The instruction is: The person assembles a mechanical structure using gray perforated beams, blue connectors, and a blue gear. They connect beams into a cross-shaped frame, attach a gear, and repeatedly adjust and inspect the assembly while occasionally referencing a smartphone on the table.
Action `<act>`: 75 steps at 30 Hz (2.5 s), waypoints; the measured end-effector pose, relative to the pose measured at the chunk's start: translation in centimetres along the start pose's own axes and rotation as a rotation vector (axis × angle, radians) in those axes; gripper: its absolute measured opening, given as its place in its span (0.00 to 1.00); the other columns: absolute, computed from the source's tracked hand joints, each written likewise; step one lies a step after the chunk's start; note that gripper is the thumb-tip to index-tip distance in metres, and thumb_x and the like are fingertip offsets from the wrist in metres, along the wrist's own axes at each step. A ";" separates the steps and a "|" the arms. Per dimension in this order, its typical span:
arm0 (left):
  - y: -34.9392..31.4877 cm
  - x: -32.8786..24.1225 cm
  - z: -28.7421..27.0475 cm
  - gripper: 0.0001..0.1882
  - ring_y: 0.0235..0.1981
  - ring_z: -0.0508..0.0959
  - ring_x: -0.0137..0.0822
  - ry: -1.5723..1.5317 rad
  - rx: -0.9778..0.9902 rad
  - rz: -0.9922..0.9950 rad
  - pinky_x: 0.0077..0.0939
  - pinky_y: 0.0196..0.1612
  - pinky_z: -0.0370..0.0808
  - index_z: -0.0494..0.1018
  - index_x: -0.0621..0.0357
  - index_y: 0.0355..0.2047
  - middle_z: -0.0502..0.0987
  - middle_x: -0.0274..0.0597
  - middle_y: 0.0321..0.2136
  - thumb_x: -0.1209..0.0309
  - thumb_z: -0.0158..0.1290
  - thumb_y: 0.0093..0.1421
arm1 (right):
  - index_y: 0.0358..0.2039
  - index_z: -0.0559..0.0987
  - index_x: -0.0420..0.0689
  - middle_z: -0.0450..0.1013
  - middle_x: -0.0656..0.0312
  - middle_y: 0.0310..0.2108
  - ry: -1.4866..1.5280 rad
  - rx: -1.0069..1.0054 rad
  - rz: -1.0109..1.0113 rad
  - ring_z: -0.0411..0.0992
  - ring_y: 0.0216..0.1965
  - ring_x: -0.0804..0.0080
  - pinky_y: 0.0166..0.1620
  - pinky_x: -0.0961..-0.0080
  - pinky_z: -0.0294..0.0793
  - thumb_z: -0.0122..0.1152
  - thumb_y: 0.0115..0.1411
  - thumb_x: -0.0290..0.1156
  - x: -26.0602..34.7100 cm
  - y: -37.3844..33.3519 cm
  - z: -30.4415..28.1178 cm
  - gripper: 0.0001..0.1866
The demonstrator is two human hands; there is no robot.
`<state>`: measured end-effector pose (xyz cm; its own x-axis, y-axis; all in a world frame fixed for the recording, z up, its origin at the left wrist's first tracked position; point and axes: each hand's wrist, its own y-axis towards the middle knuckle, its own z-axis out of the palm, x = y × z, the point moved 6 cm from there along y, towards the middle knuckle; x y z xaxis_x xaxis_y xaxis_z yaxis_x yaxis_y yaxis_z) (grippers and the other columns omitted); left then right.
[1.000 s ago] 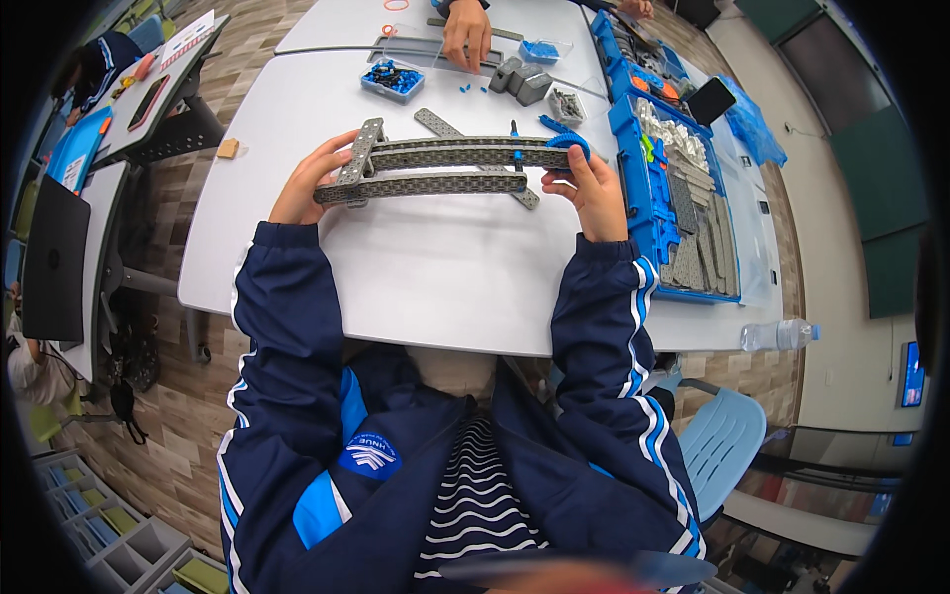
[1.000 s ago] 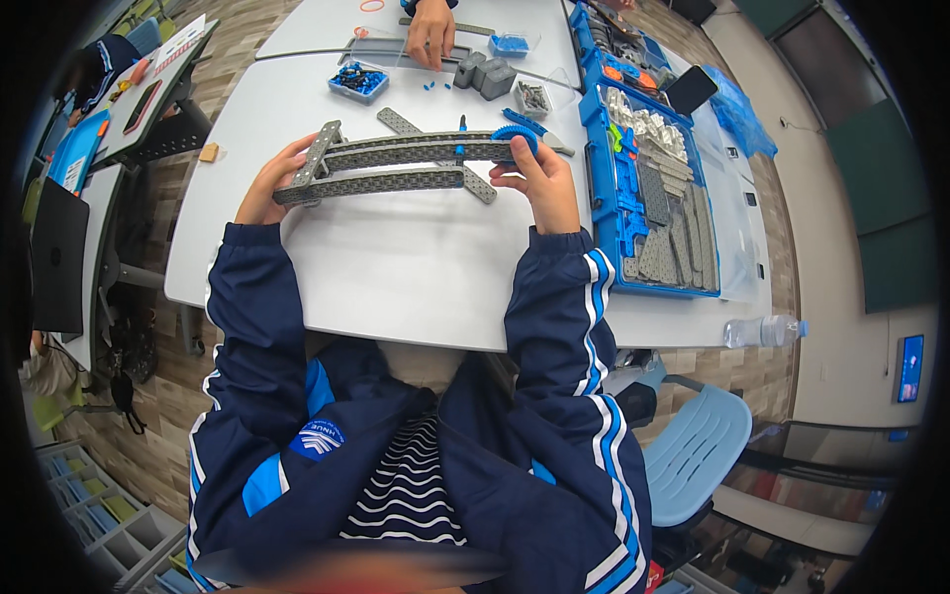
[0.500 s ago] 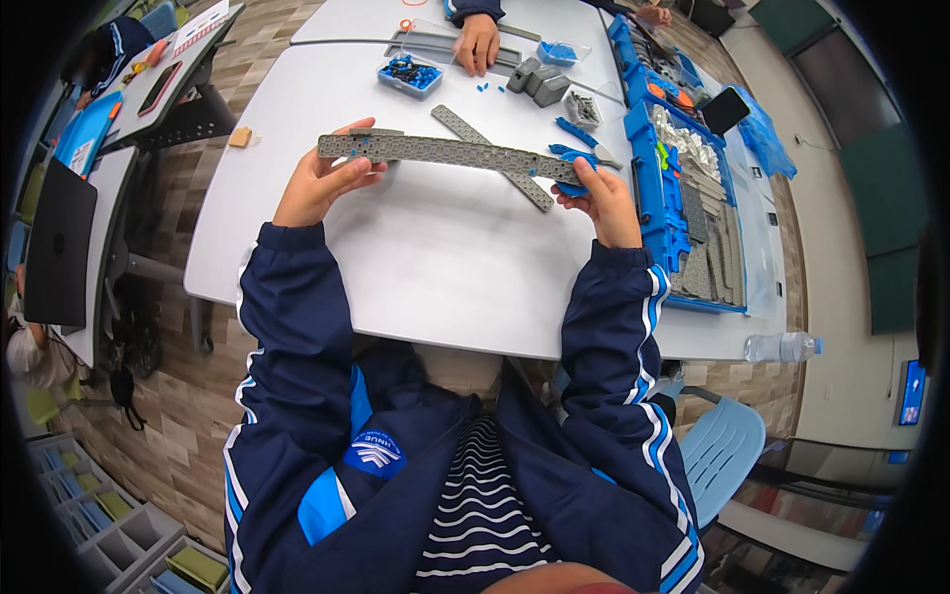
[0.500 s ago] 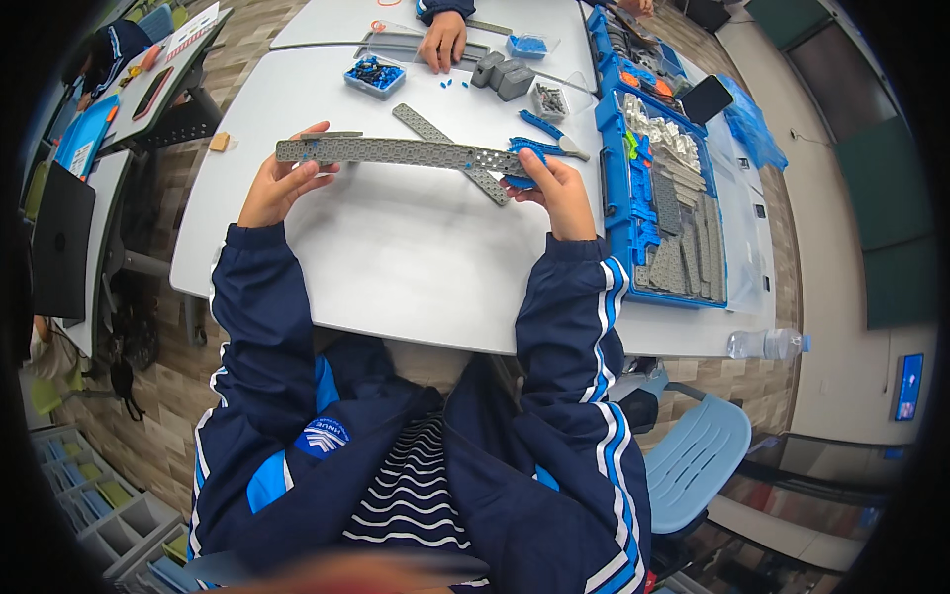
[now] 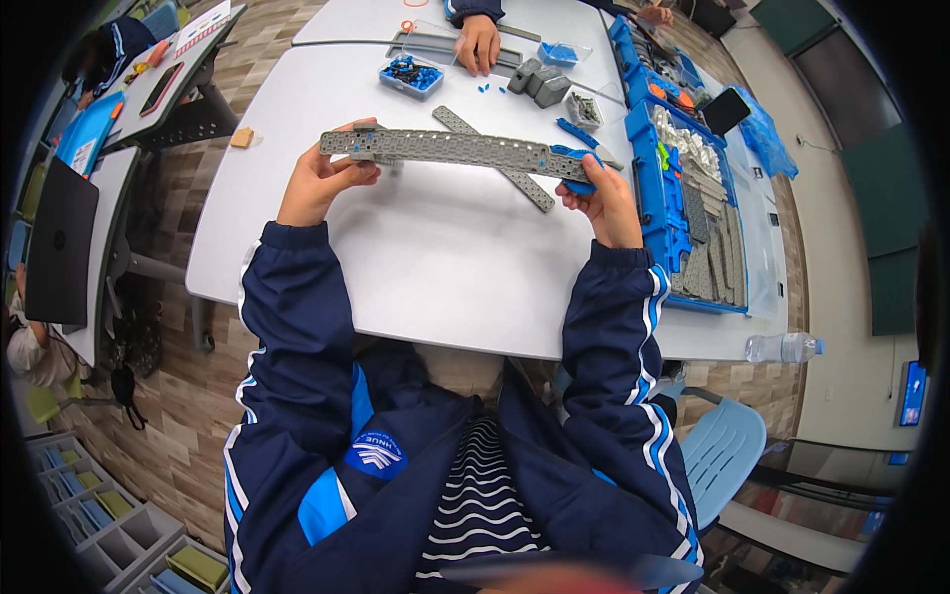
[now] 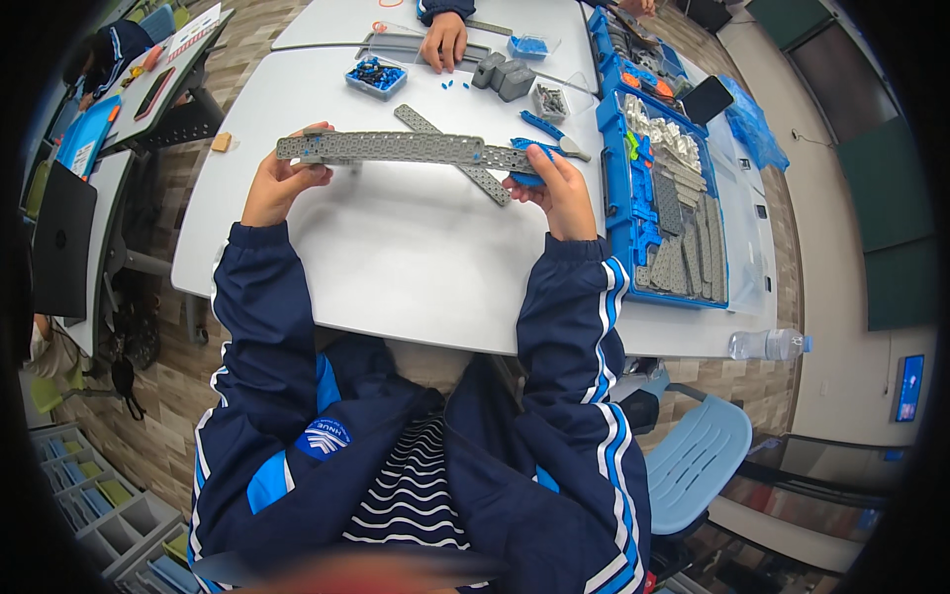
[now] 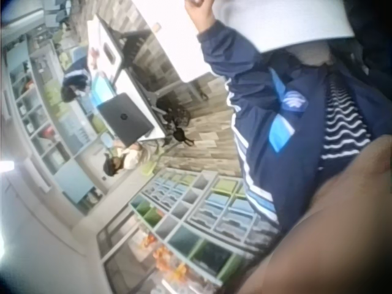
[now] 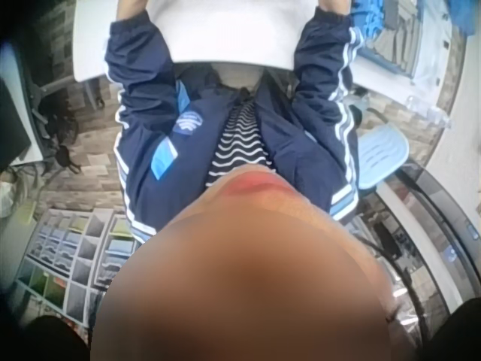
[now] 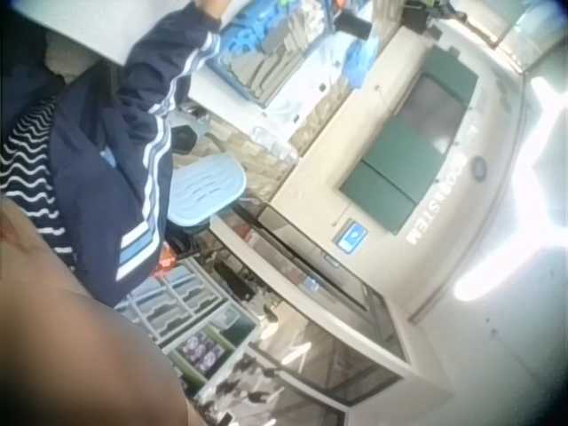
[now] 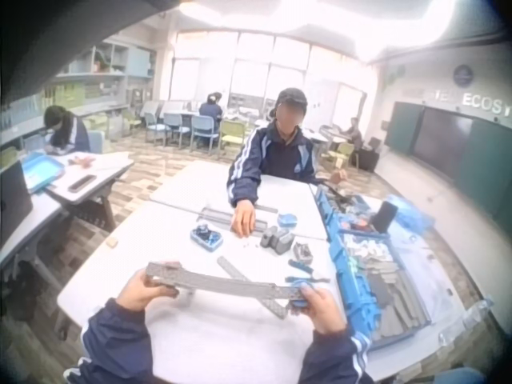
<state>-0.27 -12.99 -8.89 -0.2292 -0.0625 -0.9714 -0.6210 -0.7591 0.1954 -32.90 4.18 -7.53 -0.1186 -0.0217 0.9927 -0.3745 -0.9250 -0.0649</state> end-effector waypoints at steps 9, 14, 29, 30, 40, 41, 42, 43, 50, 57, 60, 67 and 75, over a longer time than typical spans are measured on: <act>0.2 1.0 -1.5 0.19 0.28 0.73 0.27 -0.040 -0.166 -0.001 0.22 0.34 0.73 0.75 0.64 0.49 0.79 0.43 0.43 0.72 0.63 0.58 | 0.42 0.77 0.38 0.77 0.56 0.29 0.076 0.063 -0.007 0.74 0.28 0.74 0.35 0.80 0.72 0.52 0.69 0.52 -0.1 0.0 0.2 0.25; 0.3 1.4 -1.9 0.18 0.32 0.74 0.27 -0.021 -0.148 0.011 0.22 0.38 0.73 0.76 0.63 0.49 0.80 0.41 0.42 0.72 0.63 0.59 | 0.43 0.77 0.37 0.78 0.56 0.30 0.079 0.059 -0.010 0.75 0.29 0.74 0.36 0.79 0.72 0.49 0.68 0.57 0.0 -0.1 0.2 0.30; 0.1 1.0 -1.7 0.22 0.43 0.79 0.30 0.004 -0.262 -0.044 0.24 0.44 0.78 0.75 0.64 0.50 0.80 0.42 0.41 0.60 0.61 0.61 | 0.48 0.76 0.38 0.77 0.56 0.32 -0.097 0.002 0.083 0.74 0.30 0.71 0.34 0.78 0.72 0.43 0.67 0.64 -0.9 0.3 0.0 0.37; 0.0 1.0 -1.7 0.23 0.42 0.79 0.30 0.025 -0.283 -0.069 0.24 0.43 0.79 0.75 0.64 0.49 0.80 0.42 0.41 0.59 0.62 0.61 | 0.51 0.75 0.38 0.77 0.55 0.33 -0.115 0.024 0.047 0.75 0.31 0.71 0.33 0.78 0.72 0.43 0.67 0.64 -0.8 0.4 0.3 0.37; -0.6 1.7 -0.2 0.29 0.35 0.77 0.24 -0.092 -0.225 -0.291 0.17 0.33 0.75 0.74 0.62 0.50 0.78 0.37 0.39 0.49 0.60 0.61 | 0.52 0.76 0.38 0.77 0.55 0.39 -0.176 0.142 -0.018 0.77 0.32 0.69 0.33 0.78 0.77 0.56 0.68 0.47 -0.7 0.0 1.2 0.24; -0.5 1.5 -0.2 0.29 0.36 0.78 0.24 -0.145 -0.205 -0.269 0.17 0.34 0.76 0.73 0.62 0.51 0.78 0.37 0.40 0.50 0.59 0.62 | 0.51 0.76 0.37 0.77 0.55 0.38 -0.159 0.125 0.034 0.77 0.31 0.70 0.33 0.79 0.76 0.56 0.68 0.47 -1.0 0.0 1.0 0.24; -0.5 1.4 -0.1 0.28 0.37 0.78 0.25 -0.198 -0.184 -0.247 0.18 0.34 0.76 0.72 0.61 0.53 0.78 0.37 0.41 0.51 0.59 0.62 | 0.51 0.76 0.36 0.77 0.55 0.37 -0.152 0.130 0.053 0.77 0.31 0.71 0.32 0.80 0.76 0.55 0.68 0.47 -1.2 0.1 0.9 0.24; -0.4 1.2 -0.1 0.25 0.39 0.78 0.26 -0.264 -0.157 -0.224 0.20 0.35 0.77 0.70 0.58 0.56 0.78 0.38 0.43 0.55 0.56 0.65 | 0.51 0.75 0.36 0.77 0.56 0.37 -0.145 0.134 0.072 0.77 0.31 0.71 0.32 0.80 0.76 0.55 0.69 0.47 -1.5 0.1 0.9 0.24; -0.2 0.6 -0.8 0.15 0.41 0.81 0.27 -0.243 -0.220 -0.080 0.22 0.38 0.80 0.73 0.60 0.51 0.80 0.38 0.43 0.65 0.52 0.68 | 0.50 0.74 0.35 0.78 0.57 0.36 -0.098 0.201 0.165 0.77 0.31 0.73 0.32 0.81 0.75 0.52 0.70 0.45 -2.7 0.4 1.2 0.23; -0.7 -0.8 -0.8 0.16 0.36 0.81 0.29 -0.125 -0.331 0.010 0.25 0.36 0.83 0.77 0.66 0.45 0.81 0.40 0.34 0.64 0.55 0.66 | 0.45 0.74 0.35 0.78 0.50 0.34 -0.155 0.301 0.232 0.78 0.27 0.68 0.27 0.80 0.75 0.44 0.71 0.52 -3.3 0.0 1.9 0.28; -0.6 -1.5 -0.8 0.16 0.38 0.81 0.33 -0.143 -0.276 0.042 0.29 0.40 0.83 0.77 0.66 0.45 0.80 0.43 0.37 0.64 0.54 0.67 | 0.44 0.74 0.34 0.79 0.47 0.33 -0.122 0.412 0.305 0.79 0.25 0.65 0.26 0.78 0.76 0.42 0.71 0.53 -3.8 -0.4 2.4 0.30; -0.4 -1.7 0.2 0.26 0.55 0.74 0.36 -0.335 -0.094 0.161 0.36 0.55 0.74 0.58 0.64 0.62 0.73 0.47 0.54 0.64 0.50 0.69 | 0.54 0.69 0.31 0.78 0.47 0.39 -0.024 0.884 0.383 0.80 0.33 0.65 0.28 0.80 0.77 0.46 0.69 0.52 -4.5 -2.9 6.9 0.33; -0.8 -1.4 -0.1 0.22 0.40 0.74 0.31 -0.676 -0.043 0.136 0.33 0.49 0.72 0.68 0.61 0.45 0.71 0.35 0.36 0.52 0.48 0.69 | 0.58 0.70 0.34 0.76 0.49 0.48 0.008 1.019 0.406 0.78 0.46 0.62 0.51 0.68 0.76 0.52 0.70 0.41 -6.4 -5.5 12.9 0.25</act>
<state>0.64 -12.39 -7.67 -0.7287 0.2480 -0.6384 -0.5266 -0.7988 0.2908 -18.26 4.52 -12.20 -0.0684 -0.3964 0.9155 0.6291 -0.7294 -0.2688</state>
